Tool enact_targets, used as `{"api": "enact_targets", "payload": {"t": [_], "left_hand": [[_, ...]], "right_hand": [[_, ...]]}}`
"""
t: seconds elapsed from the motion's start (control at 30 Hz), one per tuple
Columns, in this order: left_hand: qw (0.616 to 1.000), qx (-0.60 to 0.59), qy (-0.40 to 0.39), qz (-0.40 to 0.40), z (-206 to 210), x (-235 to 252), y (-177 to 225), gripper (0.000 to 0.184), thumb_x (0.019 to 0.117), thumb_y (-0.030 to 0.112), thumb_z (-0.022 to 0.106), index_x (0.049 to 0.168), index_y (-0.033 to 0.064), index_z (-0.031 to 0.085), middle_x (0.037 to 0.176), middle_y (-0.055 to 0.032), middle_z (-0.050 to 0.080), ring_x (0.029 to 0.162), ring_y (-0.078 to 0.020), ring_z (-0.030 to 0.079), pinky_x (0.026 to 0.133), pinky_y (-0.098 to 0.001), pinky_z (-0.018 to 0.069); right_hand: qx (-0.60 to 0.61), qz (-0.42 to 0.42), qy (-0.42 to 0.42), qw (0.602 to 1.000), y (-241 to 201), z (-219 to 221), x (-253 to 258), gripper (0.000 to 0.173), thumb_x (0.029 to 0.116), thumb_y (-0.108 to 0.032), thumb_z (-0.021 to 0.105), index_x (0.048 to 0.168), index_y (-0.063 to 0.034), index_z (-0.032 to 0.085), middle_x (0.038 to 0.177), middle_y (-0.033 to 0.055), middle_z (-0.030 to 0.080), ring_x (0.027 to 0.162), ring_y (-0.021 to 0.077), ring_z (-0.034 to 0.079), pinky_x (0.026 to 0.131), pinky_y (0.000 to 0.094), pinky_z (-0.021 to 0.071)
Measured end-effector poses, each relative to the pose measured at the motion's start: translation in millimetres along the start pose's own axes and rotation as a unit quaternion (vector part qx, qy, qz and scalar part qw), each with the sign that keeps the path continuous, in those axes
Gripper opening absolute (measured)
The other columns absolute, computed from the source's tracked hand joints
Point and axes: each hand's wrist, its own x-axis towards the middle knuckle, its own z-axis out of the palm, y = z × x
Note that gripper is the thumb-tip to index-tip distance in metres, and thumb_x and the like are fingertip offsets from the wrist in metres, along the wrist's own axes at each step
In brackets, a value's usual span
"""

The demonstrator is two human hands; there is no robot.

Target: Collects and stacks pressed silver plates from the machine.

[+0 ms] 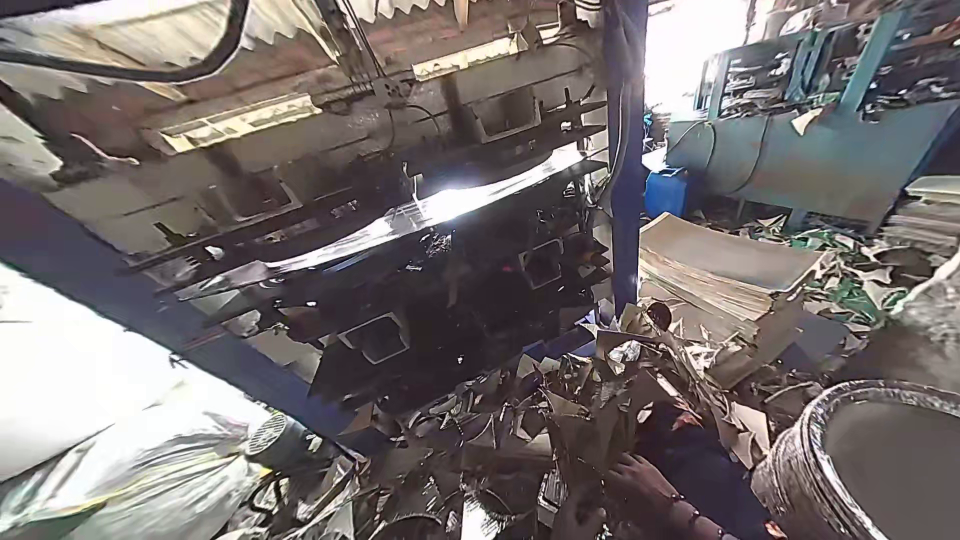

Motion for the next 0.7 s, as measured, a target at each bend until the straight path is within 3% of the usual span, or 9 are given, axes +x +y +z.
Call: {"api": "enact_targets", "payload": {"t": [0.1,0.27,0.43,0.57,0.63,0.7], "left_hand": [[1.0,-0.002,-0.003,-0.005,0,1,0,0.05,0.1013,0.013,0.061,0.147,-0.0025,0.049,0.132,-0.0234,0.065,0.117,-0.0335,0.066,0.105,-0.0488,0.05],[1.0,-0.01,-0.006,0.0,2,0,2,0.05,0.1004,0.012,0.062,0.147,-0.0016,0.049,0.129,-0.0223,0.065,0.108,-0.0301,0.068,0.099,-0.0463,0.0531],[0.999,-0.027,-0.018,0.007,1,-1,0,0.049,0.1008,0.011,0.06,0.146,-0.0018,0.049,0.129,-0.0225,0.065,0.111,-0.0292,0.068,0.101,-0.0458,0.0526],[0.999,-0.023,-0.024,0.004,-1,0,-2,0.05,0.101,0.011,0.061,0.147,-0.0021,0.048,0.13,-0.0233,0.064,0.113,-0.0317,0.067,0.102,-0.0476,0.0516],[1.0,-0.018,-0.023,0.001,0,1,-3,0.05,0.1012,0.012,0.061,0.147,-0.0028,0.047,0.133,-0.0236,0.063,0.116,-0.0329,0.066,0.105,-0.0482,0.0501],[1.0,-0.007,-0.001,0.0,1,0,-3,0.05,0.101,0.017,0.063,0.144,-0.0049,0.05,0.129,-0.0239,0.065,0.114,-0.0334,0.067,0.104,-0.0487,0.0508]], "right_hand": [[-0.013,0.088,-0.062,0.994,5,-1,0,0.035,0.1,-0.019,0.06,0.133,-0.0086,0.065,0.13,0.0175,0.068,0.134,0.0409,0.053,0.114,0.0663,0.0301],[-0.014,0.181,-0.095,0.979,9,-4,-1,0.035,0.1002,-0.026,0.06,0.131,-0.01,0.065,0.131,0.018,0.067,0.136,0.0429,0.051,0.114,0.0728,0.0268],[-0.015,0.213,-0.099,0.972,7,-4,1,0.039,0.0988,-0.031,0.061,0.131,-0.0099,0.066,0.132,0.017,0.067,0.139,0.0428,0.048,0.116,0.0748,0.0218],[-0.055,0.227,-0.028,0.972,6,-3,0,0.049,0.0914,-0.031,0.071,0.134,-0.0066,0.064,0.135,0.0232,0.063,0.137,0.0486,0.047,0.114,0.0781,0.0175],[-0.072,0.203,0.028,0.976,0,-13,5,0.04,0.0989,-0.025,0.062,0.134,-0.0061,0.064,0.138,0.0244,0.061,0.138,0.0476,0.048,0.116,0.0738,0.0209],[-0.057,0.14,0.103,0.983,-1,-28,18,0.037,0.1014,-0.023,0.056,0.131,-0.0043,0.067,0.138,0.0236,0.061,0.137,0.0446,0.05,0.117,0.0634,0.0306]]}}
